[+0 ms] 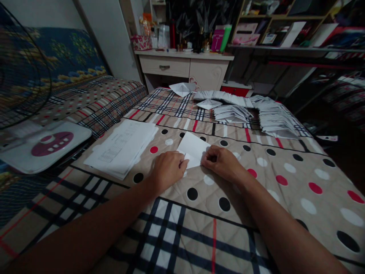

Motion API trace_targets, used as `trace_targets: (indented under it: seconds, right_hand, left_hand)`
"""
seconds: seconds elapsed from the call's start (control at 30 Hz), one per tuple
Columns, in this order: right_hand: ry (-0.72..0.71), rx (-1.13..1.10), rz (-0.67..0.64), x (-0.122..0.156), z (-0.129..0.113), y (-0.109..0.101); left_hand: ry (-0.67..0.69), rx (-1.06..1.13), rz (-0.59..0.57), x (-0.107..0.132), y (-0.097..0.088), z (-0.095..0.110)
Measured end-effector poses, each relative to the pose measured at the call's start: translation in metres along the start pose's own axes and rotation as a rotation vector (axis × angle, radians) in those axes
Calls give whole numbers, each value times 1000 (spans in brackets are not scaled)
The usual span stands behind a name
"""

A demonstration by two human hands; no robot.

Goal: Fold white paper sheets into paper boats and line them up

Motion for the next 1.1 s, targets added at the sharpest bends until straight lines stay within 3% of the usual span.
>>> trace_targets:
  seconds: [0.17, 0.57, 0.8, 1.1]
  right_hand:
    - [92, 19, 11, 0, 2, 0]
    - [56, -71, 41, 3, 7, 1]
    - [65, -118, 19, 2, 8, 2]
    - [93, -158, 86, 1, 16, -4]
  left_hand:
    - [-3, -14, -5, 0, 0, -1]
    - [-45, -97, -43, 1, 0, -2]
    - [-115, 61, -59, 0, 1, -18]
    - [-39, 174, -195, -3, 4, -28]
Point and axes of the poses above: each hand's wrist, its own x-axis away from the middle knuckle, its own y-axis out of the palm, z = x × y, the point moved 9 cm from there along -x, towards the middle knuckle, and after that the axes turned 10 degrees about -z, right-handed, at the moved point
